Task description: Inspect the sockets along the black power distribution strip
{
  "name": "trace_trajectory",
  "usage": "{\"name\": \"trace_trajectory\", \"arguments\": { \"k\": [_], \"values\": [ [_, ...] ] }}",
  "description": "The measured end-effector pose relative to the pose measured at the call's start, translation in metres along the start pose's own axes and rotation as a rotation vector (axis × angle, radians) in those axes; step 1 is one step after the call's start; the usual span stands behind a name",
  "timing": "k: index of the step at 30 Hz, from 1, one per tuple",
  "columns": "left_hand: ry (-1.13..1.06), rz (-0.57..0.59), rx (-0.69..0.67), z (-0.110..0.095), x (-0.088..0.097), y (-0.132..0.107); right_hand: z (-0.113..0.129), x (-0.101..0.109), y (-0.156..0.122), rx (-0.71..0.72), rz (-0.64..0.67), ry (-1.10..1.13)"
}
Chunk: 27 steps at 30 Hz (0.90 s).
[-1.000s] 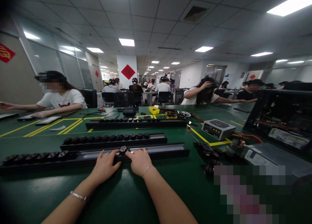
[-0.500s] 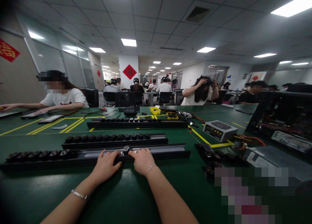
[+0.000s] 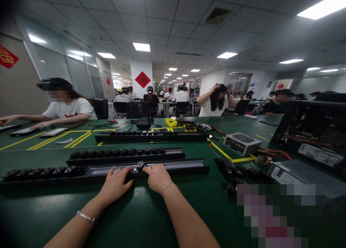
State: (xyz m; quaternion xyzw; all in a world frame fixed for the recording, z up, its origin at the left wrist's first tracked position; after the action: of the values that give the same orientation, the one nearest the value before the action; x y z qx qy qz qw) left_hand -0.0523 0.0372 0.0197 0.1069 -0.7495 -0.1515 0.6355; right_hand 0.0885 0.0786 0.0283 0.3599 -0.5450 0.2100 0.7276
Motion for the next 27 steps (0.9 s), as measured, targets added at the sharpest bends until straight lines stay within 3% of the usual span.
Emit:
{"name": "trace_trajectory", "arguments": {
  "k": [27],
  "values": [
    [0.044,-0.015,-0.040,-0.0023,-0.0047,-0.0010,-0.0068,0.0044,-0.0046,-0.022,0.004,-0.014]
  ]
}}
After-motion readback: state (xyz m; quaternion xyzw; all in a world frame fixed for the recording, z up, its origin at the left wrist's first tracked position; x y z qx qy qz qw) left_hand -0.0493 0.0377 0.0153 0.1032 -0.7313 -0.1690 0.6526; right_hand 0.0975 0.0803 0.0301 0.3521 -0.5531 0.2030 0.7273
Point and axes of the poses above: each hand's wrist, its own y-axis towards the middle knuckle, its own x-axis out of the back of the hand, z = x × y, the point moved 7 cm from there along y, towards the middle knuckle, and after that the axes turned 1 degree about x, right-handed, at the moved point
